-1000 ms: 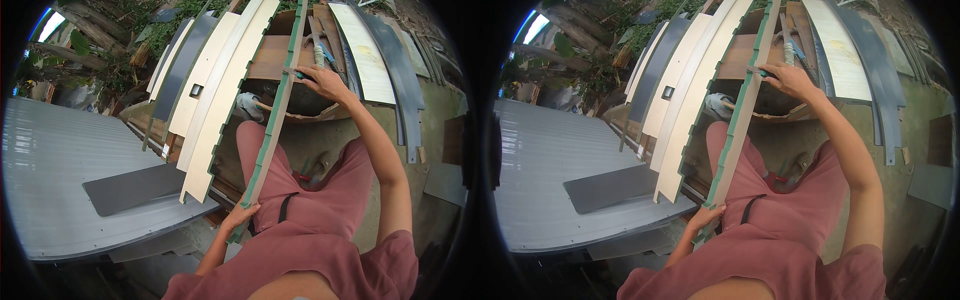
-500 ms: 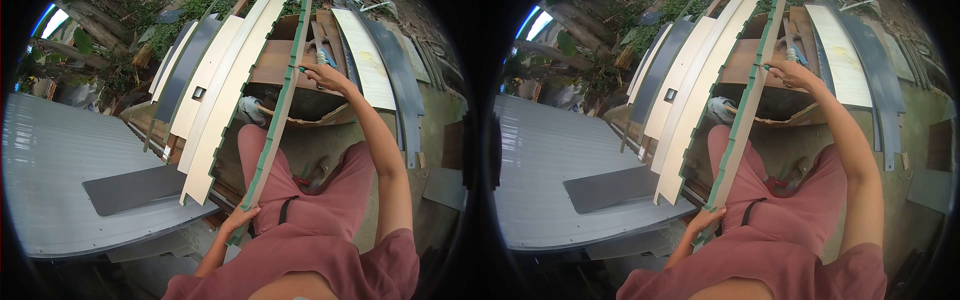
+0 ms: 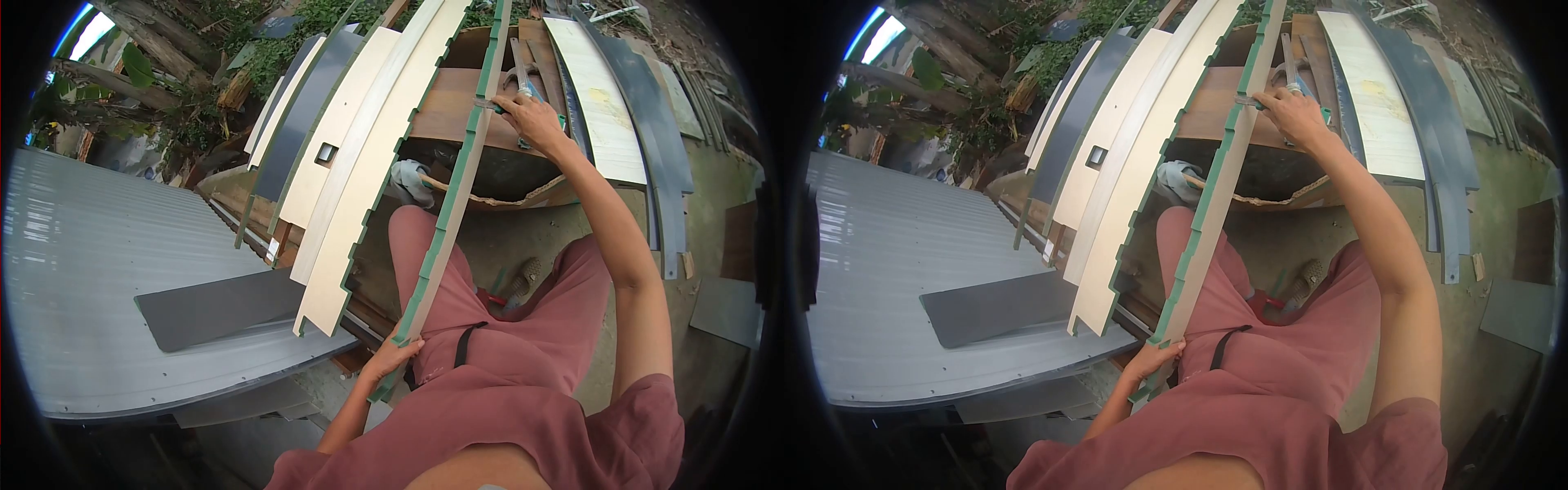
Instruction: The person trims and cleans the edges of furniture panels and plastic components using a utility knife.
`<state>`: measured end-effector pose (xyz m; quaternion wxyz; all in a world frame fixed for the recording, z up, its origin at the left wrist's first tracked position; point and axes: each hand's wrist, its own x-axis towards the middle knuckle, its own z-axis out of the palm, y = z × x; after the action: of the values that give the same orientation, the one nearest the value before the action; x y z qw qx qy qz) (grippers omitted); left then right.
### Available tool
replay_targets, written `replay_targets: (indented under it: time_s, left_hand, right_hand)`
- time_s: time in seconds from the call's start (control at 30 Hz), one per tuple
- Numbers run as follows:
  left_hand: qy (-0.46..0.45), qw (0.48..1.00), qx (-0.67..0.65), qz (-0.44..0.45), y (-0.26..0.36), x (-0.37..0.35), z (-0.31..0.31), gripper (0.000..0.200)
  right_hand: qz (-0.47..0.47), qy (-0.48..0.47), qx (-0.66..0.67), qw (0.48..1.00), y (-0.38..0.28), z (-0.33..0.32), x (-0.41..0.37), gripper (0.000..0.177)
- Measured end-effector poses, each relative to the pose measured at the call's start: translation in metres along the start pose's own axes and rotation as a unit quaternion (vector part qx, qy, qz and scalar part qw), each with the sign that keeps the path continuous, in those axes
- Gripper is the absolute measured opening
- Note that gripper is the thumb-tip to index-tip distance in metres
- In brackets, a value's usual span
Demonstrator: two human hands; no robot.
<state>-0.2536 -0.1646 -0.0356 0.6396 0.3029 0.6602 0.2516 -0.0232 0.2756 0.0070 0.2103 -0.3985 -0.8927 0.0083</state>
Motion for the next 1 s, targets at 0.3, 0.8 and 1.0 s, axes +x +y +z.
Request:
replay_targets:
  time_s: [0.3,0.8,1.0]
  left_hand:
    - [-0.019,0.945,0.323,0.049,0.051,-0.018,-0.01,0.101]
    - [-0.095,0.781,0.615,0.046,0.163,0.002,-0.057,0.081]
    - [0.069,0.927,0.294,0.223,0.223,0.107,-0.01,0.105]
  right_hand:
    - [0.037,0.072,-0.076,0.994,-0.013,0.012,-0.014,0.04]
    - [0.112,0.059,-0.055,0.99,-0.006,0.02,-0.02,0.04]
    - [0.162,0.043,-0.023,0.986,-0.017,0.019,-0.027,0.041]
